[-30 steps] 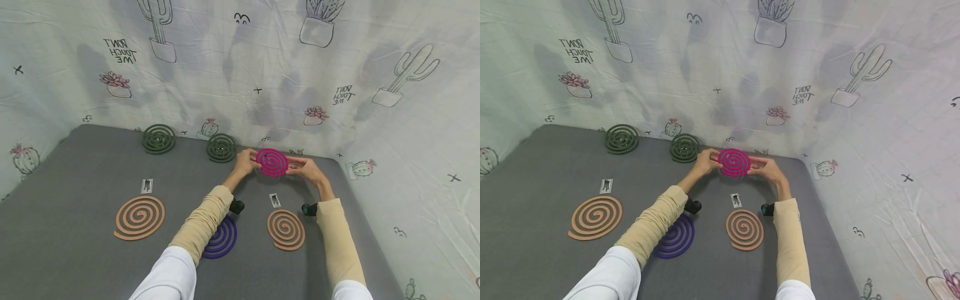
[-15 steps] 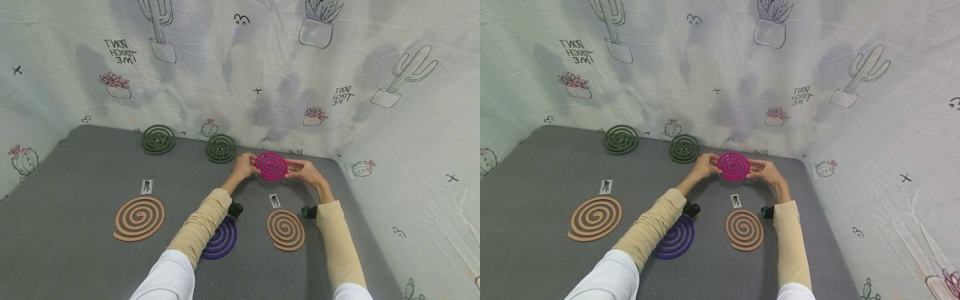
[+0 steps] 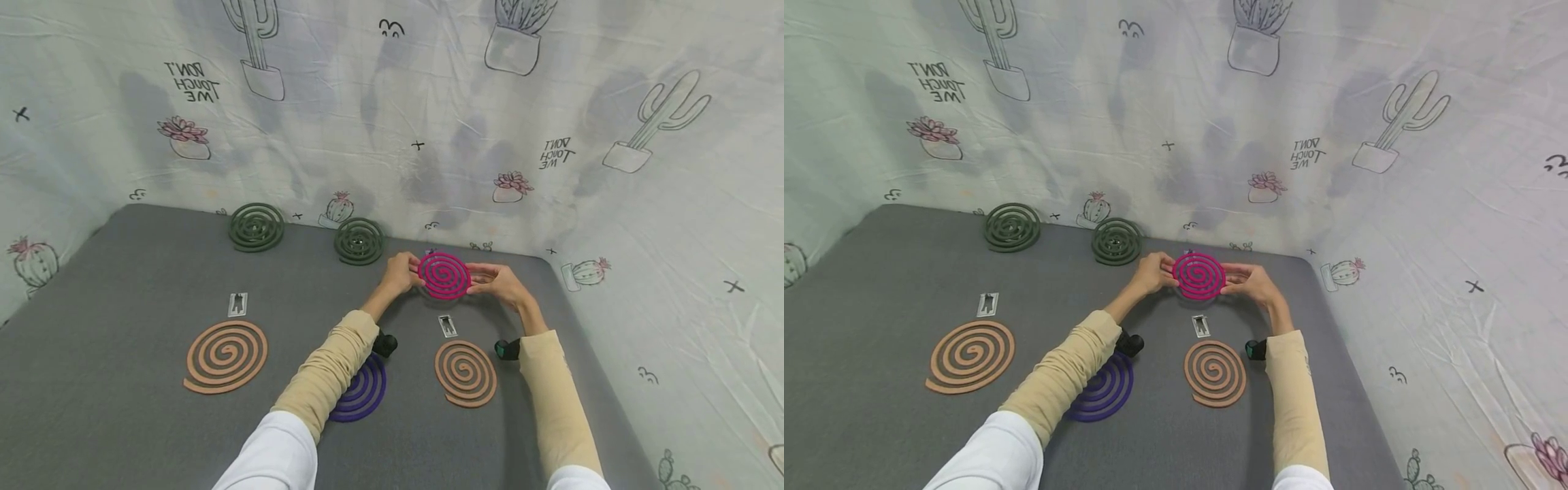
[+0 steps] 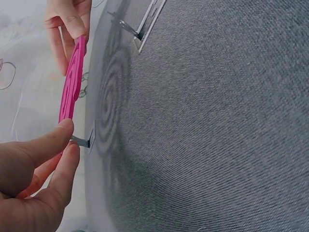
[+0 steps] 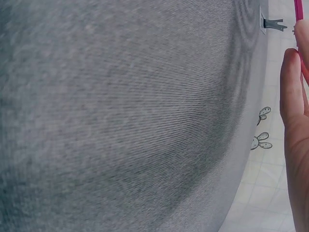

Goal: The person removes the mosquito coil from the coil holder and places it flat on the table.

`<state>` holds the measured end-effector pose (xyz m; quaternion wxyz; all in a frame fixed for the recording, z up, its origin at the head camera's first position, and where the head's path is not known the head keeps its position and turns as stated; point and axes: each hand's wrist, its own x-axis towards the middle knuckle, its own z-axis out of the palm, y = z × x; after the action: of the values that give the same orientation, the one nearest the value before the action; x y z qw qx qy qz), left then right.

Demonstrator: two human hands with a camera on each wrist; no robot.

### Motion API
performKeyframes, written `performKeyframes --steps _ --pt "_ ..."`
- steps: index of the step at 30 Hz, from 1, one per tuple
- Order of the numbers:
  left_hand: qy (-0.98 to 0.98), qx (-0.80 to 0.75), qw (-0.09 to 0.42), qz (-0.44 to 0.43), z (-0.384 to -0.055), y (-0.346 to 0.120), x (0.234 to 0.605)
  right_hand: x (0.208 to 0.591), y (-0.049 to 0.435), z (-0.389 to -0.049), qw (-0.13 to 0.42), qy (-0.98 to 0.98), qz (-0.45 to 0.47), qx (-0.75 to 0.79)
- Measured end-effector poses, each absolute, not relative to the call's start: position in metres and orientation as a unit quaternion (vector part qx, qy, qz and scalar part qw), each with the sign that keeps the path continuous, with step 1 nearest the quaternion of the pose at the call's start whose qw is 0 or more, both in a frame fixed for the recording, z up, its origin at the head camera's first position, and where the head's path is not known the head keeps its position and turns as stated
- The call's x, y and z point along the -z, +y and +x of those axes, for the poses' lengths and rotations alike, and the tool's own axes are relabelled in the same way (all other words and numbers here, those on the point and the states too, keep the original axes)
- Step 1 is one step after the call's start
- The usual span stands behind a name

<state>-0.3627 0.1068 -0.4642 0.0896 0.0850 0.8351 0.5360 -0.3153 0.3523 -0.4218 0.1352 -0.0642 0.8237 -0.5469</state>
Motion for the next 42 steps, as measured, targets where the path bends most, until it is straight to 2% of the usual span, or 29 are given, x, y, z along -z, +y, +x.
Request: performKeyframes --steps 3,4,11,16,22,24,31,33,35,36,38,40,42 --pt "0.838 -0.530 0.097 0.083 -0.361 0.108 0.463 0.422 0.352 -0.314 0.137 0.822 -0.059 0.550" --pt "0.848 -0.514 0.108 0.071 -0.352 0.107 0.450 0.422 0.352 -0.313 0.140 0.822 -0.061 0.549" --pt "0.869 -0.480 0.076 0.088 -0.324 0.101 0.432 0.424 0.353 -0.309 0.149 0.826 -0.063 0.541" --pt "0.872 -0.474 0.084 0.091 -0.321 0.102 0.432 0.429 0.356 -0.308 0.153 0.824 -0.066 0.541" --pt "0.870 -0.473 0.120 0.074 -0.328 0.105 0.439 0.435 0.356 -0.307 0.151 0.829 -0.068 0.535" --pt "0.880 -0.456 0.107 0.078 -0.333 0.105 0.449 0.436 0.356 -0.306 0.150 0.828 -0.069 0.536" --pt "0.890 -0.442 0.041 0.108 -0.408 0.133 0.567 0.437 0.354 -0.306 0.150 0.825 -0.068 0.541" --pt "0.888 -0.445 0.069 0.092 -0.404 0.134 0.561 0.437 0.353 -0.306 0.150 0.824 -0.069 0.542" --pt "0.880 -0.461 0.046 0.102 -0.405 0.133 0.566 0.438 0.352 -0.306 0.150 0.824 -0.069 0.541" --pt "0.880 -0.461 0.067 0.091 -0.404 0.133 0.561 0.438 0.352 -0.306 0.150 0.825 -0.071 0.540" --pt "0.879 -0.464 0.066 0.090 -0.407 0.133 0.564 0.439 0.351 -0.306 0.151 0.824 -0.070 0.542" --pt "0.877 -0.466 0.038 0.107 -0.438 0.141 0.607 0.440 0.351 -0.307 0.151 0.824 -0.070 0.541" --pt "0.887 -0.449 0.035 0.101 -0.453 0.147 0.625 0.441 0.352 -0.308 0.151 0.827 -0.072 0.537"
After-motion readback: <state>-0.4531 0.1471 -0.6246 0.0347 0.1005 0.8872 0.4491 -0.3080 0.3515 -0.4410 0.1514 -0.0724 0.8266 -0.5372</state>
